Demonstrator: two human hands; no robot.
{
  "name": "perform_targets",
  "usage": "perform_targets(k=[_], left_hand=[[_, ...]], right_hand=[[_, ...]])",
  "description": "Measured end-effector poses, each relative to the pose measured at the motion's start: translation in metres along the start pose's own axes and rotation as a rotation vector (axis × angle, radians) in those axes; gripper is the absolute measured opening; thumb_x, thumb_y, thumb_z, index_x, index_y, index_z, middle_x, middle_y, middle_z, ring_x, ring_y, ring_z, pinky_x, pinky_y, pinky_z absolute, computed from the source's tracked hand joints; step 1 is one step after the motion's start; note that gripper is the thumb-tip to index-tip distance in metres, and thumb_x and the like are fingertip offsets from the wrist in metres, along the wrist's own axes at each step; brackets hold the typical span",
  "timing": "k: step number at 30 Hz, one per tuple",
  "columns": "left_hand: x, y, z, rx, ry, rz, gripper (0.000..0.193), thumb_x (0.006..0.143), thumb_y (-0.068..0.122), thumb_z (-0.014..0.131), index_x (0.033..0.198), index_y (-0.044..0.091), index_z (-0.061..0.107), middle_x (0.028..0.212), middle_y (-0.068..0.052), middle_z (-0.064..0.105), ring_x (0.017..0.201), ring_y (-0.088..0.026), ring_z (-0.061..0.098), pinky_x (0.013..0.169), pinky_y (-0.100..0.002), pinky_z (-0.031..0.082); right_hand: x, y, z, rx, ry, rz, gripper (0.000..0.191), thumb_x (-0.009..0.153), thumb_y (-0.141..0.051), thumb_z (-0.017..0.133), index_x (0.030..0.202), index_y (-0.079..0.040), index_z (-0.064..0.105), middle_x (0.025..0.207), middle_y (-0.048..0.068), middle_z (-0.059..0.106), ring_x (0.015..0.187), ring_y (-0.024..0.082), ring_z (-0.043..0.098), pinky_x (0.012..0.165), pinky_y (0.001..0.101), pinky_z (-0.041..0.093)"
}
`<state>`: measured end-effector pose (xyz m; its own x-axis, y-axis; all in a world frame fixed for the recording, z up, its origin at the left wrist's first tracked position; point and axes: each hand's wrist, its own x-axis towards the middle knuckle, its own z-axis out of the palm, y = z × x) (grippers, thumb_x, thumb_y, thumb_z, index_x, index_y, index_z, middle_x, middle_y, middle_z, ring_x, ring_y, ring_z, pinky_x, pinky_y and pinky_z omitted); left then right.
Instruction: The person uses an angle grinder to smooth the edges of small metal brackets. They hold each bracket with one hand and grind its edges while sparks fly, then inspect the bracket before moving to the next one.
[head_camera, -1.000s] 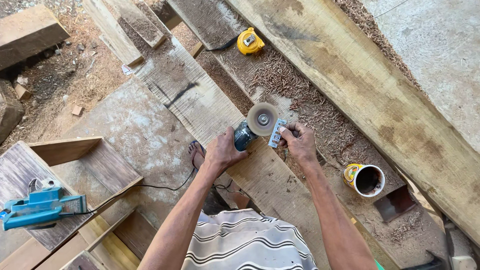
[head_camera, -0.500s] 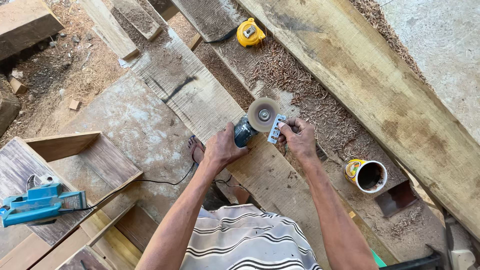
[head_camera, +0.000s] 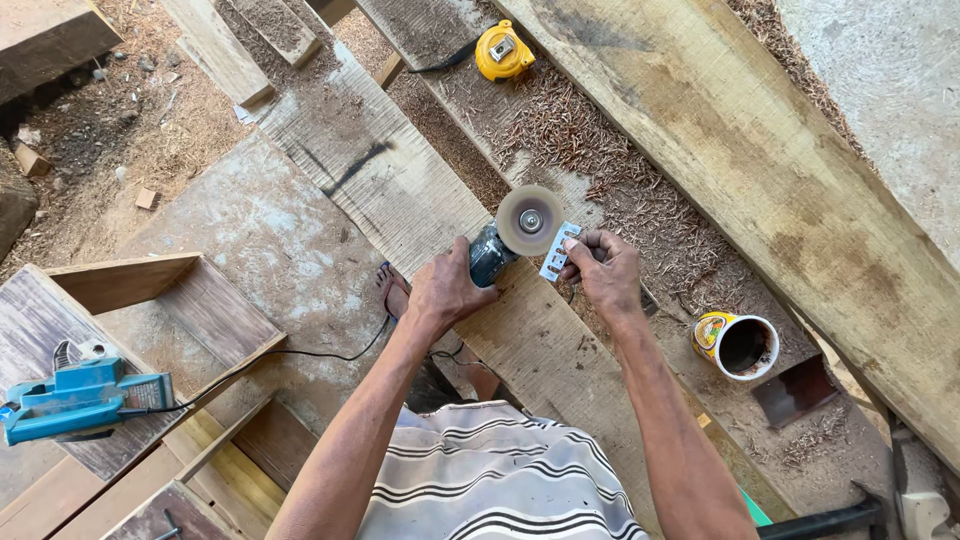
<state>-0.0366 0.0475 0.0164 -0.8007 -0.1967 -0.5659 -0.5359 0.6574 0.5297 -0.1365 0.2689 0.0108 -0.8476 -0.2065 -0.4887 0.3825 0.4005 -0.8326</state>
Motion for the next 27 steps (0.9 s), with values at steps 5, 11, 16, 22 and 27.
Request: perform_targets(k=[5,11,16,22,27], left_hand=[[0.0,0.001,0.0,0.007,-0.008,-0.013,0.067,0.069,0.038,0.077,0.116,-0.001,0.051,0.083,-0.026,0.071,0.077,-0.042,0.073,0.076,-0.05,0.06],[0.002,0.001,0.0,0.005,0.006,0.007,0.067,0.069,0.038,0.078,0.114,-0.002,0.051,0.084,-0.026,0.071,0.079,-0.042,0.073,0.076,-0.05,0.06],[0.002,0.001,0.0,0.01,-0.001,-0.011,0.069,0.068,0.039,0.079,0.116,-0.003,0.05,0.084,-0.025,0.071,0.08,-0.042,0.073,0.075,-0.05,0.06],[0.001,0.001,-0.001,0.022,0.009,-0.007,0.069,0.069,0.04,0.079,0.114,-0.003,0.051,0.086,-0.026,0.071,0.081,-0.042,0.073,0.077,-0.05,0.059],[0.0,0.003,-0.001,0.024,0.002,-0.02,0.068,0.069,0.041,0.078,0.114,-0.002,0.051,0.087,-0.026,0.071,0.083,-0.042,0.073,0.078,-0.05,0.059]], right_hand=[[0.001,-0.002,0.001,-0.037,-0.009,0.014,0.01,0.094,-0.01,0.07,0.099,-0.002,0.068,0.08,0.012,0.074,0.062,0.015,0.072,0.051,0.024,0.061],[-0.001,0.0,0.001,-0.048,-0.028,0.0,0.011,0.094,-0.011,0.07,0.099,-0.001,0.069,0.079,0.012,0.074,0.062,0.015,0.073,0.05,0.023,0.062],[-0.003,0.003,0.005,-0.022,-0.021,0.02,0.009,0.094,-0.009,0.069,0.1,-0.002,0.068,0.078,0.012,0.074,0.061,0.015,0.073,0.05,0.0237,0.061],[-0.007,0.006,0.01,-0.034,-0.028,0.014,0.01,0.094,-0.009,0.069,0.099,0.0,0.068,0.076,0.013,0.074,0.061,0.016,0.073,0.048,0.0248,0.061],[-0.013,0.009,0.013,0.001,-0.056,0.041,0.012,0.095,-0.01,0.07,0.1,0.0,0.068,0.076,0.013,0.074,0.061,0.016,0.073,0.05,0.0246,0.061]])
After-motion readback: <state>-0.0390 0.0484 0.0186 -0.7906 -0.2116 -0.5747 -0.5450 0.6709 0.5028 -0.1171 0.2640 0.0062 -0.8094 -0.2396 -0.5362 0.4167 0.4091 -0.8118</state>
